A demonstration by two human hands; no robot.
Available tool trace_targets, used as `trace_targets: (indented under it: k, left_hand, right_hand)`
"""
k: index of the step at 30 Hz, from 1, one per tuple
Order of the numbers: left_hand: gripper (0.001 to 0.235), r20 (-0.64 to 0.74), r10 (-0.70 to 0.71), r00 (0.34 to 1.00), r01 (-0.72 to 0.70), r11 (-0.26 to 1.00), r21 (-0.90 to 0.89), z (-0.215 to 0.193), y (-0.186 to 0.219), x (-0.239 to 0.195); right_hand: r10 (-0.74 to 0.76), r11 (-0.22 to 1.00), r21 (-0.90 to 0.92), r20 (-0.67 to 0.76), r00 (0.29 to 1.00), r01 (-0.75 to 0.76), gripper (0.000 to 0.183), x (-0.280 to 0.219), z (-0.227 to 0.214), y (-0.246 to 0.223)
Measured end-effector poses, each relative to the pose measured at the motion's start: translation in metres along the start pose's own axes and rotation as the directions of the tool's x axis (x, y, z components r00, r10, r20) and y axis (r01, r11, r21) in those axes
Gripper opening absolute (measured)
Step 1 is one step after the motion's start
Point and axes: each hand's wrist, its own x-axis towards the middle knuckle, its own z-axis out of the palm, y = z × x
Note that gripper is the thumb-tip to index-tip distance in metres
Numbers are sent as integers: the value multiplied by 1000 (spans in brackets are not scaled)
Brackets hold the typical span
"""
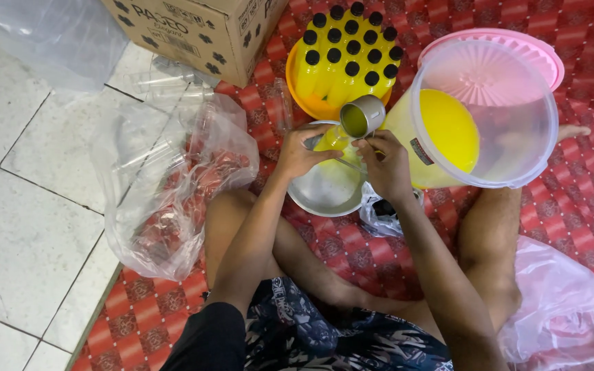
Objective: The person sits cross-legged on a mat and pours a yellow liquid from a large bucket into small plastic bottles using a metal cup. They place the filled bottles into a yellow tray and secure them with black caps.
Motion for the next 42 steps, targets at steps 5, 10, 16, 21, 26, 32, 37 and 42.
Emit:
trace_targets:
  k: [5, 10, 16, 21, 26, 32, 37, 42]
  left_hand:
    - [54, 7, 1, 1000, -1, 1000, -9, -2, 7, 2]
    - [53, 8, -13, 1000, 13, 1000, -11, -4, 2, 0]
    - [55, -11, -44, 999, 44, 999, -9, -2, 6, 0]
    - [54, -18, -61, 998, 61, 998, -7, -4, 17, 1]
    - [55, 2, -76, 997, 76, 996, -39, -8, 18, 1]
    - [56, 0, -80, 997, 80, 995, -62, -8, 19, 1]
    - [58, 0, -94, 996, 94, 994, -51, -9, 27, 3]
    - [59, -22, -132, 991, 131, 990, -57, -8, 2, -1]
  right_hand:
    - [-16, 999, -47, -3, 1000, 16, 23, 0, 2, -6]
    - [-42, 995, -86, -19, 999, 41, 21, -1, 5, -6]
    - [-109, 985, -138, -42, 993, 102, 19, 1, 8, -9]
    - [-174, 959, -235, -45, 984, 159, 19, 3, 9, -15]
    - [-203, 949, -255, -56, 977, 183, 20, 1, 10, -22]
    - [-272, 895, -375, -30, 962, 241, 20, 3, 11, -26]
    - [-206, 946, -258, -18, 978, 194, 23, 5, 8, -30]
    - [131, 969, 216, -34, 991, -121, 39, 12, -21, -22]
